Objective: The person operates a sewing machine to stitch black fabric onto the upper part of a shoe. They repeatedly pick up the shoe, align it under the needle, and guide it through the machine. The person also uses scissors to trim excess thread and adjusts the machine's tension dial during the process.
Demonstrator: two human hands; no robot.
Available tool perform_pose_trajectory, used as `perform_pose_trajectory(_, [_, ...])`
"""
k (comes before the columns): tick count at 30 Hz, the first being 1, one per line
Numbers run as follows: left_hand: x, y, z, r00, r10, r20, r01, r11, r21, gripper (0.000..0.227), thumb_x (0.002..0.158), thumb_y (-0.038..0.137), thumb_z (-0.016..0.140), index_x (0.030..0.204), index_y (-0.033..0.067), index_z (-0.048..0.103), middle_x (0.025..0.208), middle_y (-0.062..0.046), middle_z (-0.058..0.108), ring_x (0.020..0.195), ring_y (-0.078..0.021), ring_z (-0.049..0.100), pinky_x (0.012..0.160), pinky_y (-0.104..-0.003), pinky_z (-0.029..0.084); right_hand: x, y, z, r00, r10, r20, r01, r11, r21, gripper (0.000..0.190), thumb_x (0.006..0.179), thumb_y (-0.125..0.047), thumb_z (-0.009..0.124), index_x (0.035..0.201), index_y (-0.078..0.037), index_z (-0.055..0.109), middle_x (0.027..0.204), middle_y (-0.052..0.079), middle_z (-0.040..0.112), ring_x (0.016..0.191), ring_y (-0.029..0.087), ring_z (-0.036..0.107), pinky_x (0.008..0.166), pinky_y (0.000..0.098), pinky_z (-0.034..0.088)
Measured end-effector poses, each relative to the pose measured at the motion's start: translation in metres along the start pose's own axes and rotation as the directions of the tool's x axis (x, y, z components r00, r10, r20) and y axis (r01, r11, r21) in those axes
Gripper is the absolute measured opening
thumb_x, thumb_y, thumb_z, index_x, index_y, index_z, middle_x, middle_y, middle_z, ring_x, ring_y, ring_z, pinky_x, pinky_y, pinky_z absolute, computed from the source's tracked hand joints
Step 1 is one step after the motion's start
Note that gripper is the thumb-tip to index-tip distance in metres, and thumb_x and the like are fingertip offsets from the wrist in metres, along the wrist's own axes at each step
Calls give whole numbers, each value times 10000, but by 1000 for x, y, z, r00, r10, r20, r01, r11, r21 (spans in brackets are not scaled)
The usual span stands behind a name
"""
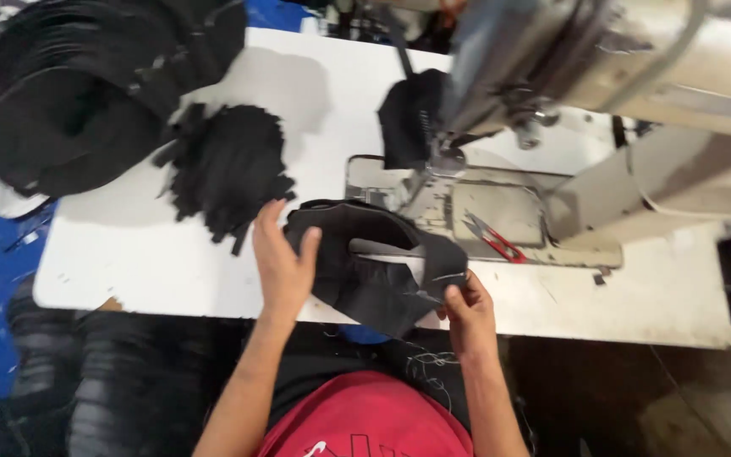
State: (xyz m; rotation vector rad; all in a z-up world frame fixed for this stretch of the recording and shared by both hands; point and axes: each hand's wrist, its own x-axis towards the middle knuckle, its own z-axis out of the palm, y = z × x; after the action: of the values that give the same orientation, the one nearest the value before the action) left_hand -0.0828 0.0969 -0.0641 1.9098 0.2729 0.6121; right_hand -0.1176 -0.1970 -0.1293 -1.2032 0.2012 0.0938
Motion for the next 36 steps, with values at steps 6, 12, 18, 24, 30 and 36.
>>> perform_pose_trajectory(6, [-67, 90, 39, 818, 109, 565, -112, 993, -31, 514, 876, 349, 771, 1155, -44, 593, 723, -196, 663, 689, -402, 692, 628, -482, 532, -24, 15, 12, 986, -34, -165, 9, 989, -149, 253, 935, -122, 737, 1142, 4, 664, 833, 59, 664, 693, 157, 588, 619, 321, 509])
perform_pose_trajectory(12, [-31, 114, 13, 573, 260, 777, -380, 925, -30, 384, 902, 284, 736, 1110, -13, 609, 729, -202, 681, 727, -418, 683, 628, -528, 517, -28, -128, 73, 813, -573, 105, 568, 741, -358, 565, 907, -201, 682, 1392, -117, 404, 1420, 66, 453, 1318, 166, 476, 1076, 316, 406])
perform_pose_trajectory(18, [56, 161, 9, 435, 189, 881, -445, 895, 28, 364, 746, 341, 820, 1022, 130, 711, 778, -155, 730, 774, -359, 716, 693, -469, 549, 11, -188, 61, 916, -45, 399, 389, 338, -857, 390, 763, -309, 812, 1025, -51, 681, 906, 89, 749, 864, 204, 750, 786, 324, 573])
perform_pose_trajectory(24, [113, 115, 73, 705, 179, 686, -267, 963, 23, 284, 782, 260, 828, 960, 73, 710, 861, -108, 767, 783, -282, 725, 687, -385, 540, 102, -184, 74, 970, -57, 236, 232, 498, -835, 337, 840, -304, 763, 998, -16, 689, 796, 81, 707, 731, 153, 639, 703, 327, 514])
perform_pose_trajectory(30, [133, 86, 98, 716, 97, 691, -27, 993, -111, 181, 794, 146, 820, 861, 20, 709, 789, -73, 763, 717, -144, 721, 655, -298, 546, 137, -169, 61, 988, -4, 155, 123, 632, -766, 335, 888, -319, 750, 926, 7, 683, 793, 25, 648, 761, 112, 549, 715, 298, 467])
perform_pose_trajectory(36, [145, 65, 114, 736, 128, 665, -22, 986, -165, 162, 796, 99, 816, 840, 1, 695, 769, -88, 748, 706, -151, 693, 646, -303, 537, 163, -156, 54, 992, -19, 129, 106, 689, -717, 315, 881, -312, 767, 904, -7, 693, 792, 3, 641, 766, 97, 523, 712, 266, 435])
